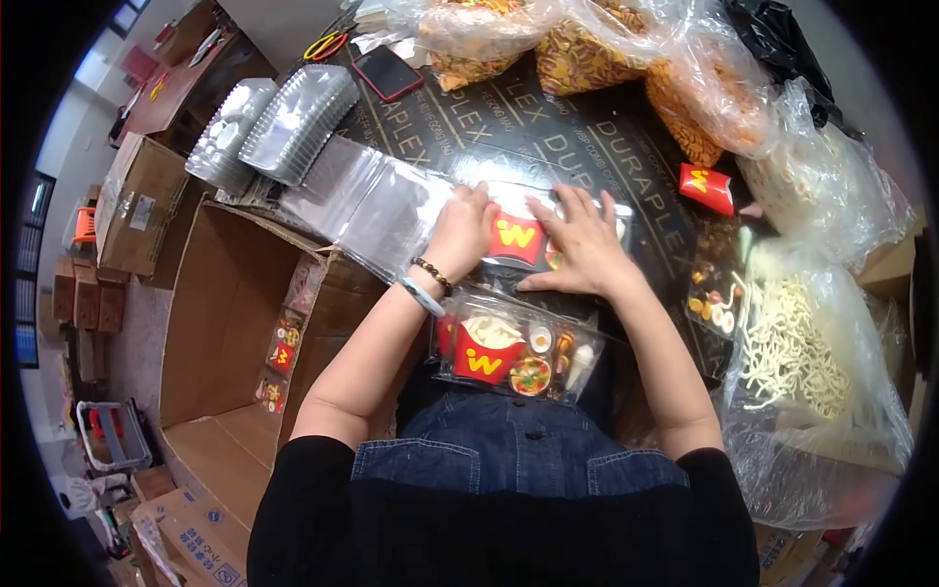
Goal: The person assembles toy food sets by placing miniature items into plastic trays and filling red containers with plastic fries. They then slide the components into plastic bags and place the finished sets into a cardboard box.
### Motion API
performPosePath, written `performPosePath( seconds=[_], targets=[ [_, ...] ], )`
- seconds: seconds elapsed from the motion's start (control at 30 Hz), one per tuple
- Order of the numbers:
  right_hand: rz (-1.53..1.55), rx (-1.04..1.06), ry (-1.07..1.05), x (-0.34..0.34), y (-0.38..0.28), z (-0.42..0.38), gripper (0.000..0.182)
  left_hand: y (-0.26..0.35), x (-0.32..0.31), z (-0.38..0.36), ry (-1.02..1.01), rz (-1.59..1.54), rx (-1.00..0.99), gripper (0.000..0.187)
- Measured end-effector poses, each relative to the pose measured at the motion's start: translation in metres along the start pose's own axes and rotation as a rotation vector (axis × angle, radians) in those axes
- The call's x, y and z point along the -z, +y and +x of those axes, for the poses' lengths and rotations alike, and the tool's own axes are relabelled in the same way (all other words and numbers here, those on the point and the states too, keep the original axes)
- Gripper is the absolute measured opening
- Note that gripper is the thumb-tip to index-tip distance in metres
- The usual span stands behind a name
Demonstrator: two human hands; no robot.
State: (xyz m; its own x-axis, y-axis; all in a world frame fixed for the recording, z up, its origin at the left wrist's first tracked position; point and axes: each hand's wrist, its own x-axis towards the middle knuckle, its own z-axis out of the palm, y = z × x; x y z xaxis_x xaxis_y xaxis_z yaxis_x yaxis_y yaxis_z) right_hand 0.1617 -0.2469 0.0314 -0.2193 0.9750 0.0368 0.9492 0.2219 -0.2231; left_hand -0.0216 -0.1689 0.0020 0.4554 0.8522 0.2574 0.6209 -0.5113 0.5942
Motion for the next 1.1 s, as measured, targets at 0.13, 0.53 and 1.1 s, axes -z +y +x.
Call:
performPosePath(
  seconds=[0.13,0.53,1.1],
  targets=[
    [-0.005,-0.026,0.053,-0.006,-0.012,0.005,0.091,-0.001,0.018,-0.007,-0.039,0.037,-0.031,0.032],
    [-0.023,-0.037,0.133,-0.01,-0.009,0.003,0.09,-0.04,0.054,-0.067,-0.152,0.526,-0.008,0.036],
    [-0.02,-0.067,0.108,-0.01,-0.008,0.002,0.092,-0.039,0.06,-0.067,0.134,-0.038,0.217,0.042]
  ],
)
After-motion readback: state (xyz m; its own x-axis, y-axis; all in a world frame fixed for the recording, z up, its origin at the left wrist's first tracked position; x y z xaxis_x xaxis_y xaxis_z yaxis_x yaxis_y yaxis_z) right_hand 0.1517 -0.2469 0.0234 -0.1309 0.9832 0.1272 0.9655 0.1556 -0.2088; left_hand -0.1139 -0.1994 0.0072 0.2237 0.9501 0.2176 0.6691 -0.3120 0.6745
